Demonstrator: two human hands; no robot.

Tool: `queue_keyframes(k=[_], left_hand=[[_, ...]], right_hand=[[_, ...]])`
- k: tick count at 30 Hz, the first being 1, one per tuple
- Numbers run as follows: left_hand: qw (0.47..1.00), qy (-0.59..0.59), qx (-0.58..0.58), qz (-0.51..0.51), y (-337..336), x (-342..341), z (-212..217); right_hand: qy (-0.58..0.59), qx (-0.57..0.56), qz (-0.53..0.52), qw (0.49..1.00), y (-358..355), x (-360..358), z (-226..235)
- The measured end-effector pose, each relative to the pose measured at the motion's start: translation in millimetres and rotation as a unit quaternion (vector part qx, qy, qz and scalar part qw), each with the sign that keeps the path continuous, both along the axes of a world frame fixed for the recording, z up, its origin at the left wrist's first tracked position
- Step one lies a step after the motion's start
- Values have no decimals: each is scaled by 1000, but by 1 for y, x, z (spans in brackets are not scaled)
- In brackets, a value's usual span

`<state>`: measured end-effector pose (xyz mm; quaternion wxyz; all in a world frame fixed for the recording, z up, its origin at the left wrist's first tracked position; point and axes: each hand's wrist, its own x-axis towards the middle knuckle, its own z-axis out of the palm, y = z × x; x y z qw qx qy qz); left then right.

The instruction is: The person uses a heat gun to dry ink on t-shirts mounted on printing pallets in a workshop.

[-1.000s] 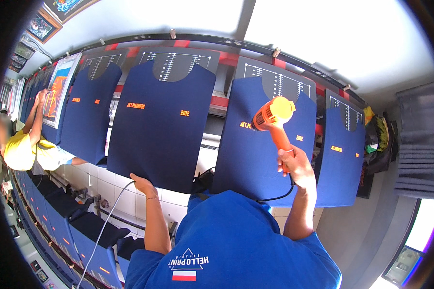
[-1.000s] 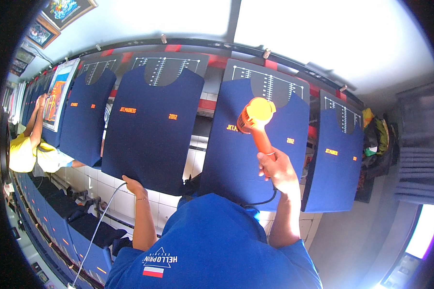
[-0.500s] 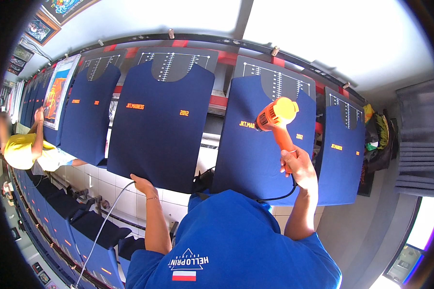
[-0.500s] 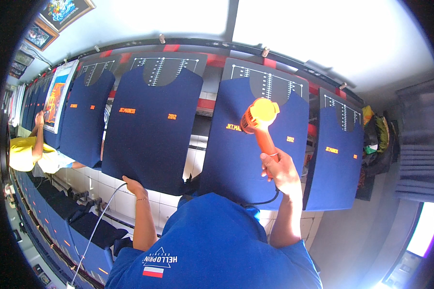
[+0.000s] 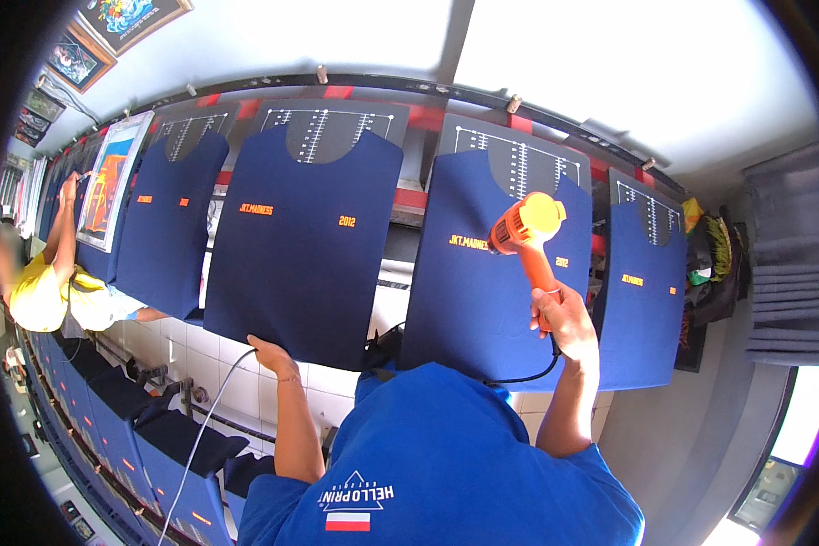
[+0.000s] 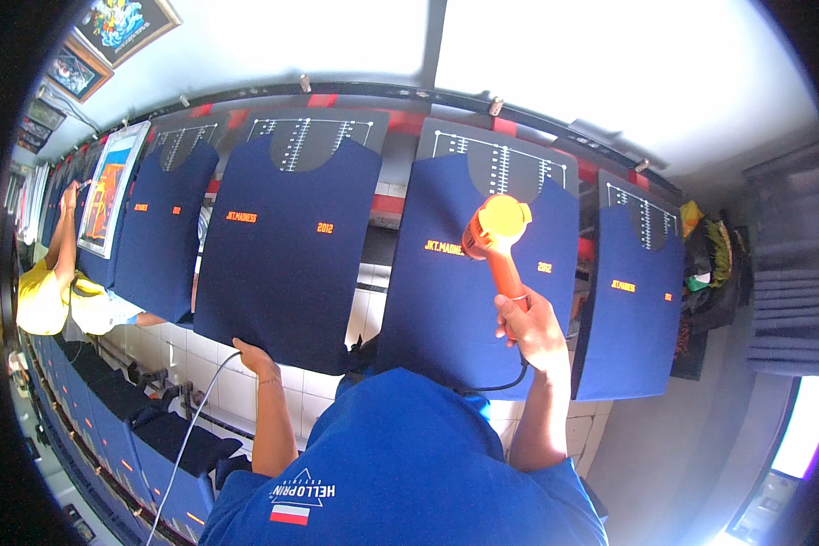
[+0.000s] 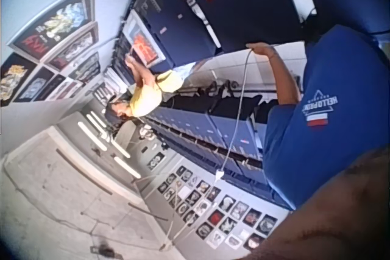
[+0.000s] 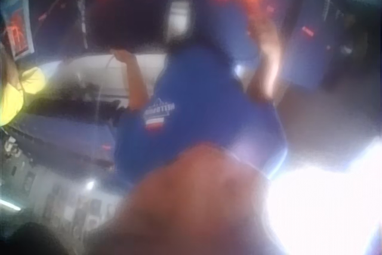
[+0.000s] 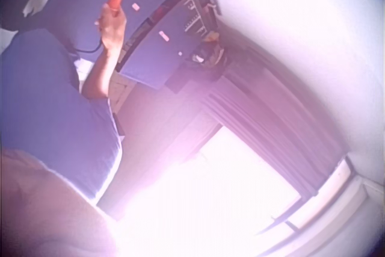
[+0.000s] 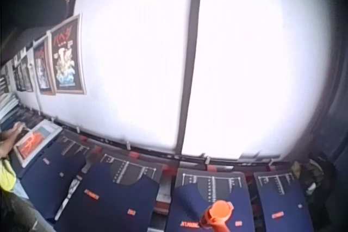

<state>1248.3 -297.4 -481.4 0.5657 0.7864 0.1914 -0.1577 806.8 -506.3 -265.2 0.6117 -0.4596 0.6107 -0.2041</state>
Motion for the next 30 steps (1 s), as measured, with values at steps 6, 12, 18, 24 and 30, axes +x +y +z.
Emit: queue_keyframes(k=[6, 12, 18, 24, 30], left_hand=[[1000, -19, -11, -1, 6, 2, -8], [1000, -21, 12, -11, 4, -1, -2], [998, -25, -2, -59, 5, -3, -1], [992, -108, -38, -53, 52, 9, -18], [983, -107, -87, -118, 121, 56, -2]], right_hand=[[-3, -9, 10, 1000, 5, -4, 2], [43, -20, 2, 999, 10, 5, 7], [-36, -29, 3, 999, 9, 38, -1], [-146, 5, 12, 989, 41, 71, -8], [-229, 85, 46, 969, 84, 134, 0]])
